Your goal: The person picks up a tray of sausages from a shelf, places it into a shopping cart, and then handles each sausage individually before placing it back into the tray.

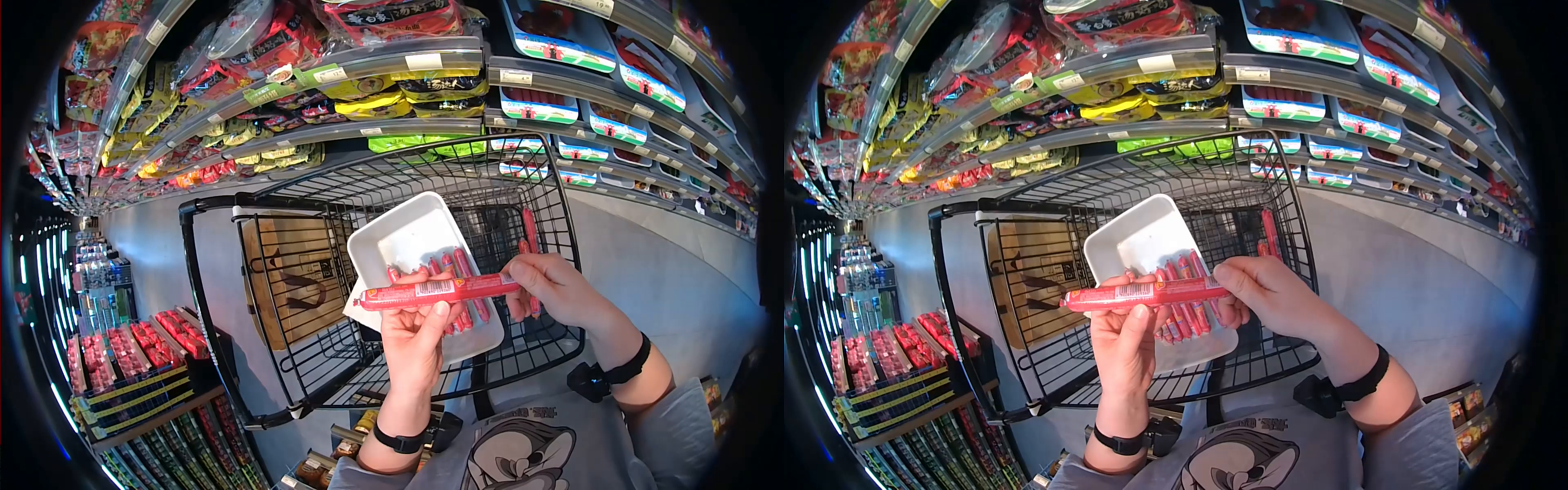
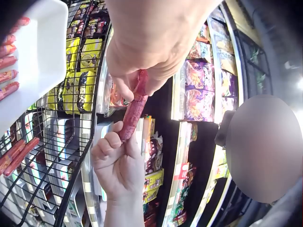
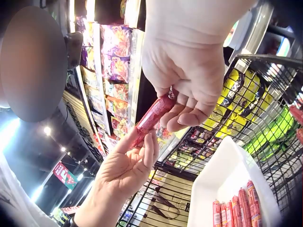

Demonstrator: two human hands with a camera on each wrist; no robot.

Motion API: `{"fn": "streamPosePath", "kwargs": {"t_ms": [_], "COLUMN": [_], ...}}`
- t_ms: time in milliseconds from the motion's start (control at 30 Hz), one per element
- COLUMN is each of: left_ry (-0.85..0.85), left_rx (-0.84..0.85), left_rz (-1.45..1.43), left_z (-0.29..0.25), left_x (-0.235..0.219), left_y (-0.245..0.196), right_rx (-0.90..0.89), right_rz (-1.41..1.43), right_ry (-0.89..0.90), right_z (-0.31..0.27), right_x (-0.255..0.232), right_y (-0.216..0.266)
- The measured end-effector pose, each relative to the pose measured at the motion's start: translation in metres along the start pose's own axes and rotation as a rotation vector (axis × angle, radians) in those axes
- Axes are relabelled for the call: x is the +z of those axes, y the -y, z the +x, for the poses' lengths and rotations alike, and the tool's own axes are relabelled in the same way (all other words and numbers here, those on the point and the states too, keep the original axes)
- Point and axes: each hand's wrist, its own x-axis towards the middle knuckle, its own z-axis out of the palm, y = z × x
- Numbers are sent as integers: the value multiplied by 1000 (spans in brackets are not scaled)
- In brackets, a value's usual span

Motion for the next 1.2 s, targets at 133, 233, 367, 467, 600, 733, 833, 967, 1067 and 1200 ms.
{"fn": "streamPosePath", "kwargs": {"t_ms": [133,233,367,467,600,733,833,967,1067,1200], "left_ry": [24,35,26,31,42,56,55,50,49,-67], "left_rx": [16,24,20,17,15,7,11,-3,6,-50], "left_rz": [-11,-26,-30,-21,-18,-24,-26,-49,-44,86], "left_z": [-1,-1,1,2,2,2,2,1,1,9], "left_x": [-1,-1,-2,-3,-5,-7,-8,-8,-8,-14], "left_y": [-1,-1,-1,-1,-2,-2,-2,-2,-2,3], "right_rx": [-29,-48,-30,-46,-70,-45,-51,-40,-23,-318], "right_rz": [-14,-27,-24,-28,-37,-33,-39,-26,-10,-208], "right_ry": [5,11,12,4,-2,-12,-8,-1,0,-73], "right_z": [1,2,4,6,8,8,8,8,9,21], "right_x": [-1,-2,-3,-2,-3,-3,-3,-3,-1,21], "right_y": [-3,-4,-3,-6,-8,-4,-4,-4,-8,-18]}}
